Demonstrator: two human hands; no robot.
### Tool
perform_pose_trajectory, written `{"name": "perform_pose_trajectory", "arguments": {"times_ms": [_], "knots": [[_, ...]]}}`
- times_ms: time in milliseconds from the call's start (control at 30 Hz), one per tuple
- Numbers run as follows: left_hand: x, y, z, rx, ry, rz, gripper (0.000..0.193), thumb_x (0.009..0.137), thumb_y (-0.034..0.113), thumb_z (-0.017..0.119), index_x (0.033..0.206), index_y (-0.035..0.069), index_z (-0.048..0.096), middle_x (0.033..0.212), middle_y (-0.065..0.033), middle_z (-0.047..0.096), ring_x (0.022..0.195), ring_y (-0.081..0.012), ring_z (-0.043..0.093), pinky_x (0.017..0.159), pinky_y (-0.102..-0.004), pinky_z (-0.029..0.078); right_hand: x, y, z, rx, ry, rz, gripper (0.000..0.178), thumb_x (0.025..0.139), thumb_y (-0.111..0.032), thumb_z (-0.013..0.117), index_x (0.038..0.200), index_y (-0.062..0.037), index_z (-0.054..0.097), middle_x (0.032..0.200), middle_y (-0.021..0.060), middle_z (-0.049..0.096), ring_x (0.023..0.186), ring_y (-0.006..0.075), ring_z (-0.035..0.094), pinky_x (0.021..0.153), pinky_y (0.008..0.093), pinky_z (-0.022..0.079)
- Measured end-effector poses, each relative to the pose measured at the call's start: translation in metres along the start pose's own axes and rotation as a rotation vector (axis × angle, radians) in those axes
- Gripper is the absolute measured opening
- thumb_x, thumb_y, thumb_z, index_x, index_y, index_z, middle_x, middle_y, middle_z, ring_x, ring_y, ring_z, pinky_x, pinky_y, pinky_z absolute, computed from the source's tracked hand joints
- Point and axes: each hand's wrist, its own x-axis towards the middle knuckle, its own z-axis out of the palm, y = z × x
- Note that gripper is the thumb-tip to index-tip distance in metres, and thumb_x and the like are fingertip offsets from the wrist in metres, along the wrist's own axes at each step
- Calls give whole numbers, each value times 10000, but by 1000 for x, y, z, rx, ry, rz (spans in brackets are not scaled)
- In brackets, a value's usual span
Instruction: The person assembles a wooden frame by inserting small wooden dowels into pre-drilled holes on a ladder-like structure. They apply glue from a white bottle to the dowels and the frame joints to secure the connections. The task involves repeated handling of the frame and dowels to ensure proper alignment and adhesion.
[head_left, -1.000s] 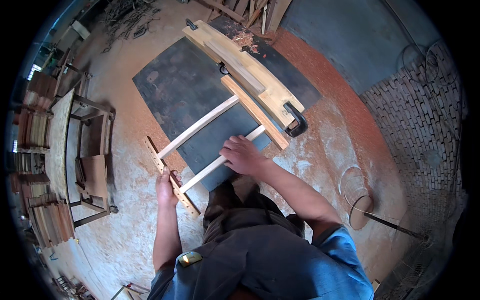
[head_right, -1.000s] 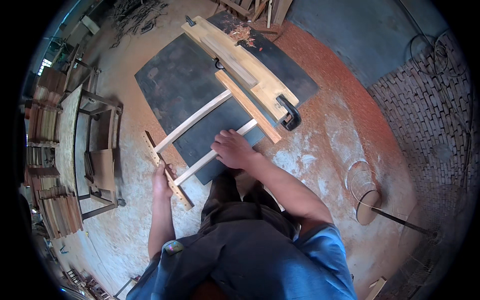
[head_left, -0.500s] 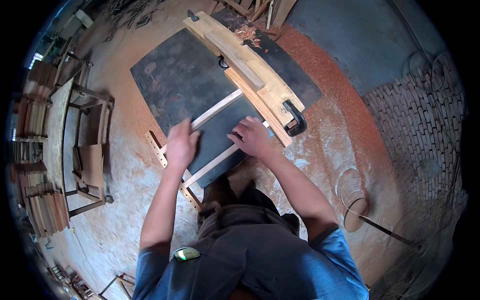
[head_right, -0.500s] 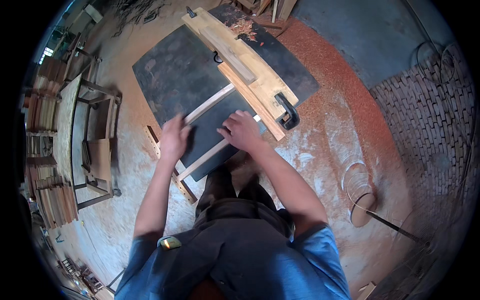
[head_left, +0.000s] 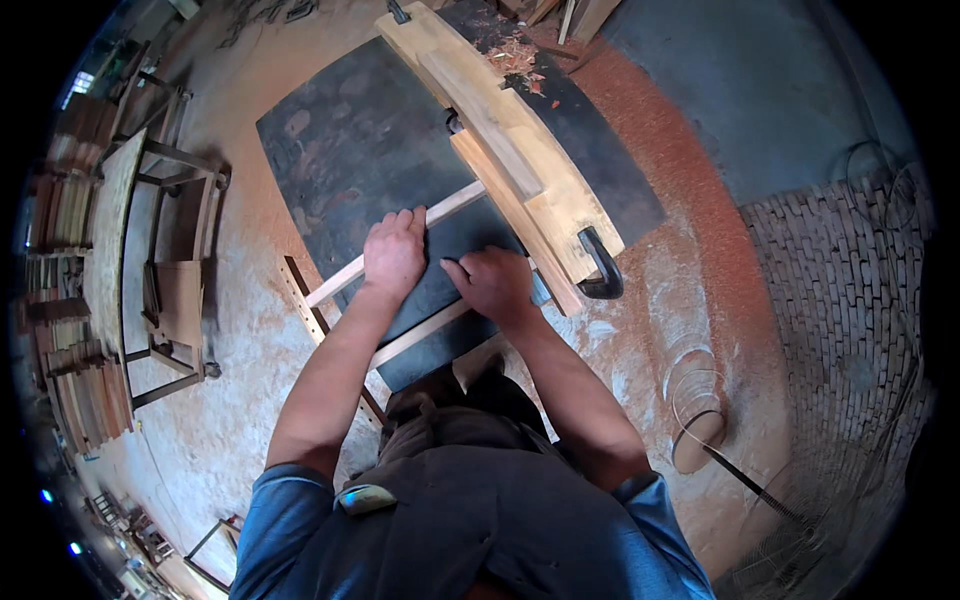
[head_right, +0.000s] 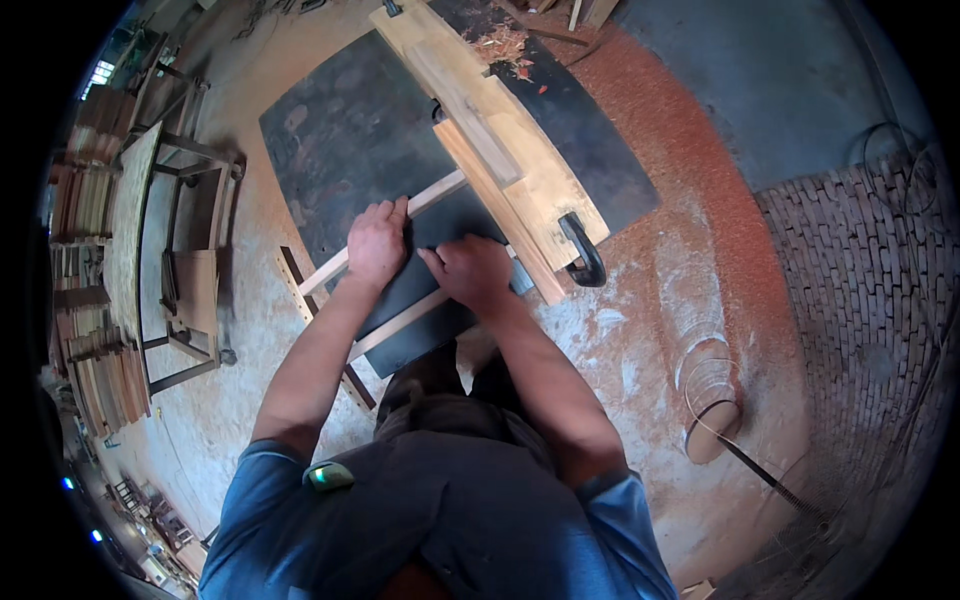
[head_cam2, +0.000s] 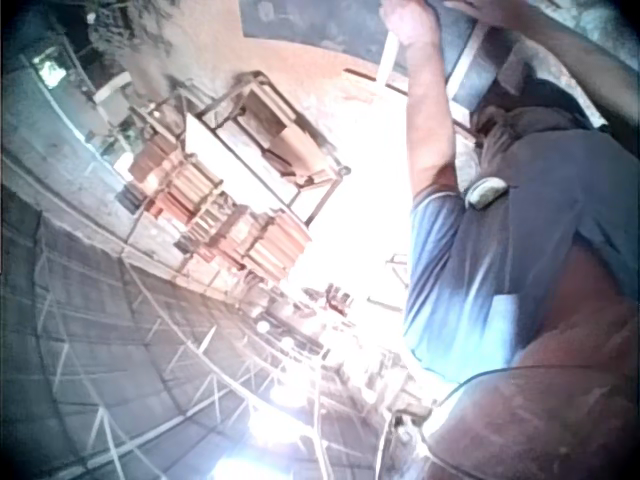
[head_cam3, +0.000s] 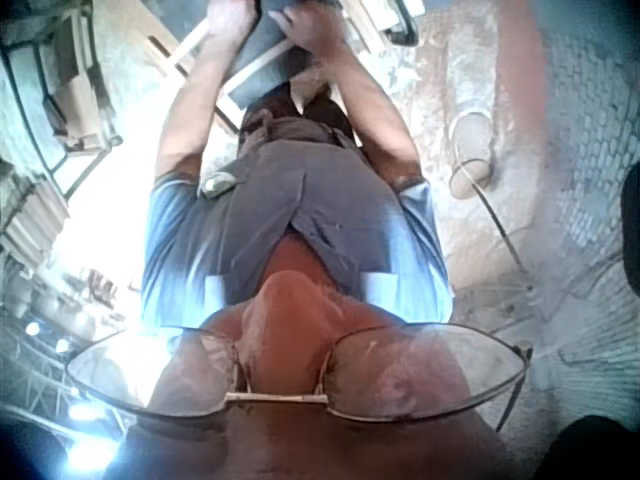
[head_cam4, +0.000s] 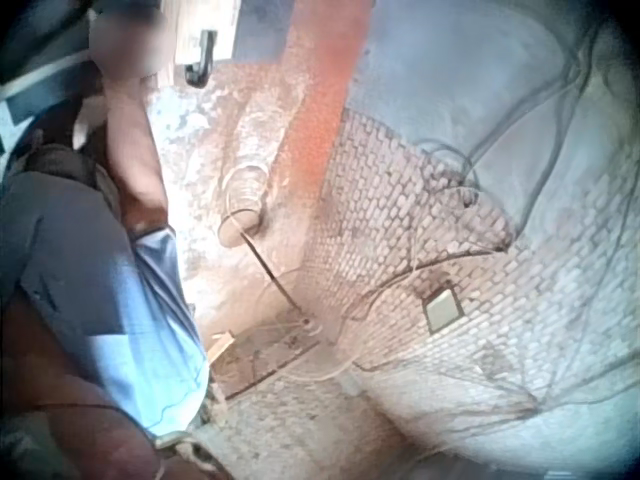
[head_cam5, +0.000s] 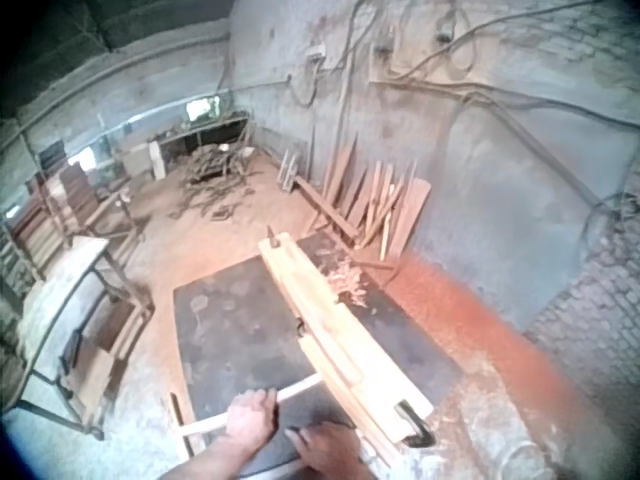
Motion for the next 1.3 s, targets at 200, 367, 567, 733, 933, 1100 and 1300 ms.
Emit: {"name": "perform_pose_trajectory", "arguments": {"times_ms": [200,367,567,733,933,1100,1300], "knots": [[18,-18,3,19,10,-10,334,810,117,564,1130,60,642,889,-55,611,862,-232,603,747,-360,489,23,1,16,31,44,-14,381,724,-352,770,507,-140,539,495,78,532,456,274,559,424,399,445],[25,-28,7,24,39,0,353,796,104,572,1139,60,645,902,-50,613,866,-232,604,750,-359,495,36,0,17,40,77,-42,385,712,-361,774,498,-145,537,485,77,523,441,272,551,413,391,435],[32,-40,14,34,51,8,338,821,118,586,1153,72,633,898,-70,601,840,-255,609,737,-370,507,45,2,28,43,60,-12,414,725,-339,773,493,-123,507,493,92,527,438,285,545,408,394,428],[41,-46,12,41,20,-21,343,800,95,570,1133,72,652,919,-60,626,877,-242,617,772,-366,503,56,-2,29,18,64,-6,389,705,-374,773,494,-142,543,488,87,542,444,270,566,420,388,448],[51,-57,14,60,25,-21,335,811,105,564,1134,78,650,924,-62,627,878,-245,621,772,-365,505,66,0,40,2,86,-7,367,702,-384,769,506,-147,569,491,86,547,449,272,570,428,395,454],[57,-67,18,71,28,-27,333,814,104,559,1135,81,644,932,-61,629,880,-243,625,765,-367,507,77,-2,43,-7,56,7,367,717,-406,754,520,-144,590,500,95,558,463,278,581,439,410,456],[70,-77,18,87,-7,-38,347,809,95,558,1148,86,635,947,-59,634,902,-240,629,771,-367,510,92,-2,49,-22,-5,47,376,748,-423,731,539,-131,620,518,110,575,482,301,593,454,433,462]]}}
